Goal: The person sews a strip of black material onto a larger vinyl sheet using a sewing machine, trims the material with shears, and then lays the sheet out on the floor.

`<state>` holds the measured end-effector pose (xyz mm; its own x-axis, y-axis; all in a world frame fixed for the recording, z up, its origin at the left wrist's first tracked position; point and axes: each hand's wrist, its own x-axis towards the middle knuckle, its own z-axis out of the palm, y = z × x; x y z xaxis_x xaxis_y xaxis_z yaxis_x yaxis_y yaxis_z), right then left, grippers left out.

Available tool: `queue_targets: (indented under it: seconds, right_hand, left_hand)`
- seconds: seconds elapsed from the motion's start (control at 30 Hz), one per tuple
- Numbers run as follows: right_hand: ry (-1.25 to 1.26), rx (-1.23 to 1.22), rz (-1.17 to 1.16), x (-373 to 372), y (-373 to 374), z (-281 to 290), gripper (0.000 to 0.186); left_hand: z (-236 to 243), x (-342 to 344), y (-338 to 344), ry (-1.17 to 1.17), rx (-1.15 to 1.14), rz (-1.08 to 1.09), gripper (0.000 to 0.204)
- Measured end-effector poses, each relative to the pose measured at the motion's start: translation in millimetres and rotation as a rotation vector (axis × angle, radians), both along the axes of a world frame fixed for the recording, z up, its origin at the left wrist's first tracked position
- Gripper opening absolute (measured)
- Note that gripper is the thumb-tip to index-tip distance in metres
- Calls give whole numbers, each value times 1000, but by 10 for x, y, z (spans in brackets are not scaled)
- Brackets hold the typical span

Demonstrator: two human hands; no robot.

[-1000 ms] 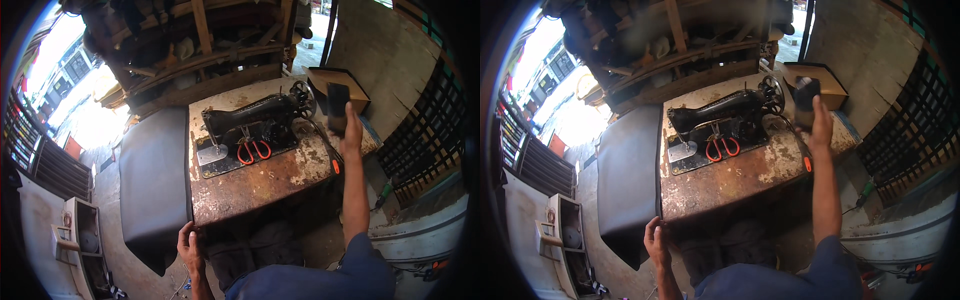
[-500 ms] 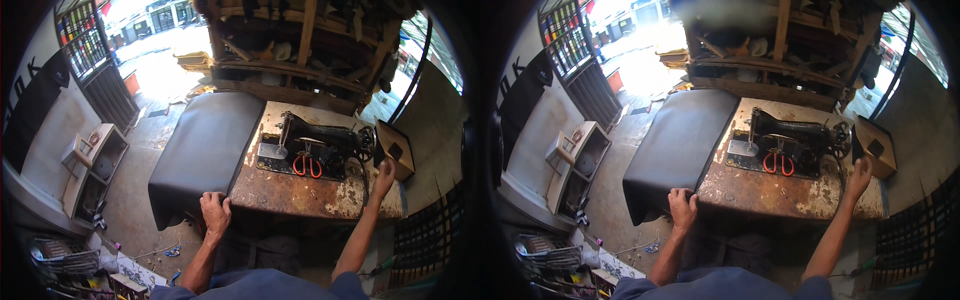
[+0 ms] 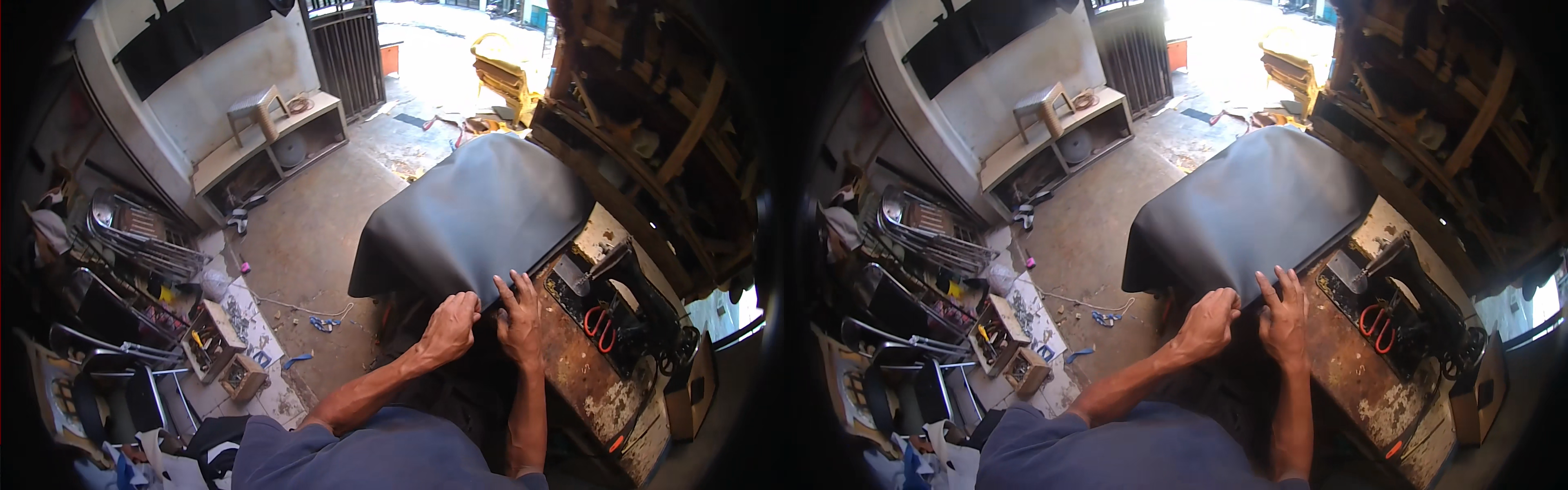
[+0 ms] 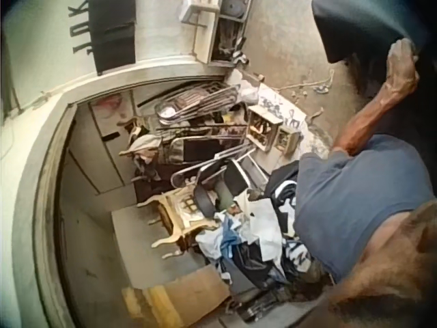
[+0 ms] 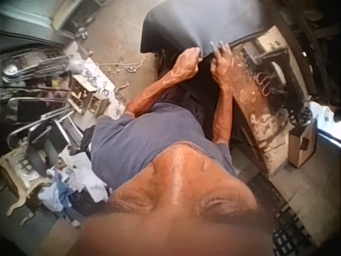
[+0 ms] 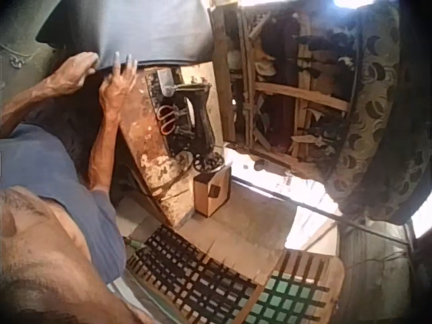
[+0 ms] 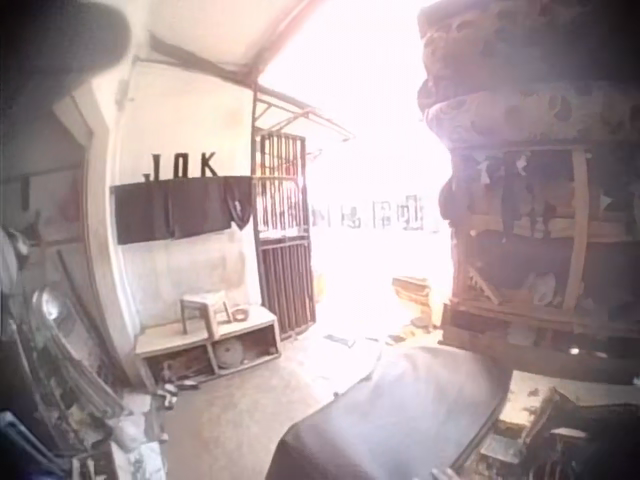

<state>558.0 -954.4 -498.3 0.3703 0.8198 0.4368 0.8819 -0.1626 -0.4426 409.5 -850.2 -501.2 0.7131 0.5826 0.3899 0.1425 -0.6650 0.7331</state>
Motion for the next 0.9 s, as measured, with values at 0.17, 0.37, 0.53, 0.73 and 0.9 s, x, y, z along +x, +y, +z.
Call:
queue_targets:
  seconds: [0.17,0.37,0.53,0.73,0.9]
  right_hand:
    - [-13,-106,51,149,191,-388,49]
    - [20,-189,43,95,201,-203,44]
    - [30,-254,134,108,451,-42,41]
    - [-8,-354,415,145,1336,1027,44]
    - [-123,-383,352,174,2067,1204,42]
  left_hand:
    - [-261,-74,74,42,-99,-6,15]
    - [-354,-47,96,83,-234,22,11]
    - [8,-158,268,79,-405,62,8]
    - [1005,-593,873,-55,-618,126,4]
    - [1699,-1571,1442,-98,-763,153,6]
